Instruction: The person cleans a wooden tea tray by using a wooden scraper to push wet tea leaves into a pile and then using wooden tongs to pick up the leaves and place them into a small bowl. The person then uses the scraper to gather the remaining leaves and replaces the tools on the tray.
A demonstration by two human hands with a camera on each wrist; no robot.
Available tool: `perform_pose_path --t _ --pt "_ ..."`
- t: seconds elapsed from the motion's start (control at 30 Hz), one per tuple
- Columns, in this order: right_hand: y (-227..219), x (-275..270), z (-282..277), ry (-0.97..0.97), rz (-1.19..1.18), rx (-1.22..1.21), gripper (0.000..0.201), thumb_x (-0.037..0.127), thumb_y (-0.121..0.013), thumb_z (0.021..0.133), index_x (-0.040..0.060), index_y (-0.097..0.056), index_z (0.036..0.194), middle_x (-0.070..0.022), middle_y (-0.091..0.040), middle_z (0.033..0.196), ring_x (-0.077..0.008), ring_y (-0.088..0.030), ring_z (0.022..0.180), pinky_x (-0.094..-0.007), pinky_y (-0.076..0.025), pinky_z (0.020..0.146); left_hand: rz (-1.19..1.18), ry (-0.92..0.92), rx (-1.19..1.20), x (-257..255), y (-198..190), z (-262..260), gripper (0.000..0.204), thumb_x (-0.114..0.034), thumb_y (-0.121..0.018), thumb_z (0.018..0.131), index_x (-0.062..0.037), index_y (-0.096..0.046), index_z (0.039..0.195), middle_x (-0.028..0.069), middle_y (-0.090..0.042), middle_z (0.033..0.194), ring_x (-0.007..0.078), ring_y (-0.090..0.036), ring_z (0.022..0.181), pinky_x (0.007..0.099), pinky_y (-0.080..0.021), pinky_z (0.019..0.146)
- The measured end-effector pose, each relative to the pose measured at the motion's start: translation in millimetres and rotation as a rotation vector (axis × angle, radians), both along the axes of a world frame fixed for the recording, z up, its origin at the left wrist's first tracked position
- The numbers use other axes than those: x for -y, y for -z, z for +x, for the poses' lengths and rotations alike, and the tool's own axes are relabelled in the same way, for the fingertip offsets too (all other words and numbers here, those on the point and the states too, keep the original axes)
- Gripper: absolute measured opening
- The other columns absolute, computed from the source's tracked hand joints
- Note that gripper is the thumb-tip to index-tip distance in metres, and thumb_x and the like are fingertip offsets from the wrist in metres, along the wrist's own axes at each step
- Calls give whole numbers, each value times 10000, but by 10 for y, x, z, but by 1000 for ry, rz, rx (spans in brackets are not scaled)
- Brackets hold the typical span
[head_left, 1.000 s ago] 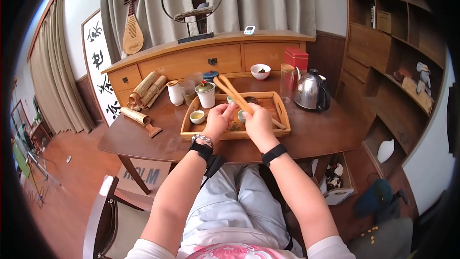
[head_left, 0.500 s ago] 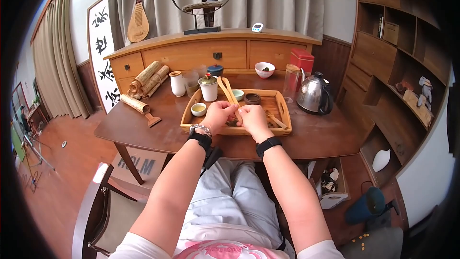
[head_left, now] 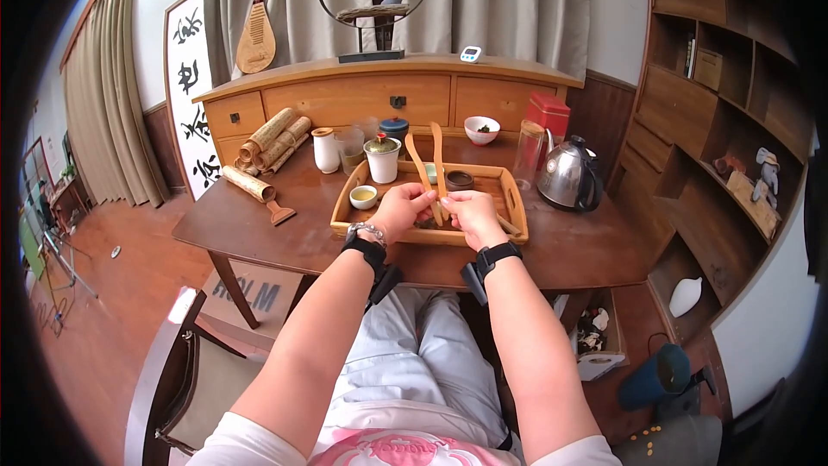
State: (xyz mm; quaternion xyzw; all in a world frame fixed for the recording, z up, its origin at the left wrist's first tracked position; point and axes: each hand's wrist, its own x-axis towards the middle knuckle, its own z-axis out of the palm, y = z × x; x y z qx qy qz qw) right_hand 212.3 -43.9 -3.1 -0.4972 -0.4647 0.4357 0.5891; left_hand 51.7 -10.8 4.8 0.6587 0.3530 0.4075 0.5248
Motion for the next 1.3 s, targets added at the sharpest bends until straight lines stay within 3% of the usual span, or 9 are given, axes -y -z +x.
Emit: perform_pose_path --t 0.13,0.27,0.33,0.43,0.57,0.83,1.3 --pt "19 -42 -22 37 2 131 225 90 -732 814 -56 -680 978 -79 -659 762 -141 -558 545 -287 -460 472 -4 -50 -1 16 13 12 204 -247 -584 966 -54 -644 931 -27 -587 751 70 -524 674 230 -444 621" --pt "-36 7 -80 73 -30 160 173 51 -699 833 -71 -679 954 -83 -649 750 -153 -576 542 -293 -511 474 42 -73 -17 34 15 20 213 -247 -602 954 -44 -648 913 -28 -578 731 69 -509 658 232 -431 597" --pt "-37 14 -78 29 -34 8 113 4 -663 846 -88 -678 910 -93 -648 745 -162 -599 556 -301 -561 506 46 -74 -35 58 -7 10 218 -246 -607 951 -35 -650 916 -26 -578 730 70 -509 659 234 -431 595" --pt "-58 39 -69 -5 -38 17 85 -25 -642 852 -97 -678 878 -108 -651 753 -161 -603 557 -304 -570 507 31 -77 -69 72 -37 -1 226 -245 -618 943 -23 -658 939 -22 -583 735 72 -511 664 237 -433 596" --pt "-75 53 -75 -23 -39 57 92 -20 -649 849 -104 -675 876 -109 -649 741 -160 -600 547 -302 -562 497 44 -42 -90 54 -12 -2 209 -253 -591 961 -51 -645 958 -33 -543 712 61 -472 626 221 -391 550" --pt "-41 15 -67 -21 -12 196 123 13 -674 836 -105 -680 871 -100 -652 729 -159 -599 528 -290 -546 490 43 -91 -48 79 -20 -2 239 -256 -589 960 -38 -661 1024 -23 -584 747 65 -506 655 230 -423 580" --pt "-27 -2 -47 -37 -26 113 127 3 -661 843 -100 -678 915 -117 -668 779 -174 -622 545 -301 -559 501 64 -96 -66 73 -15 10 253 -267 -578 967 -49 -653 1070 -34 -562 738 55 -482 647 218 -404 567"
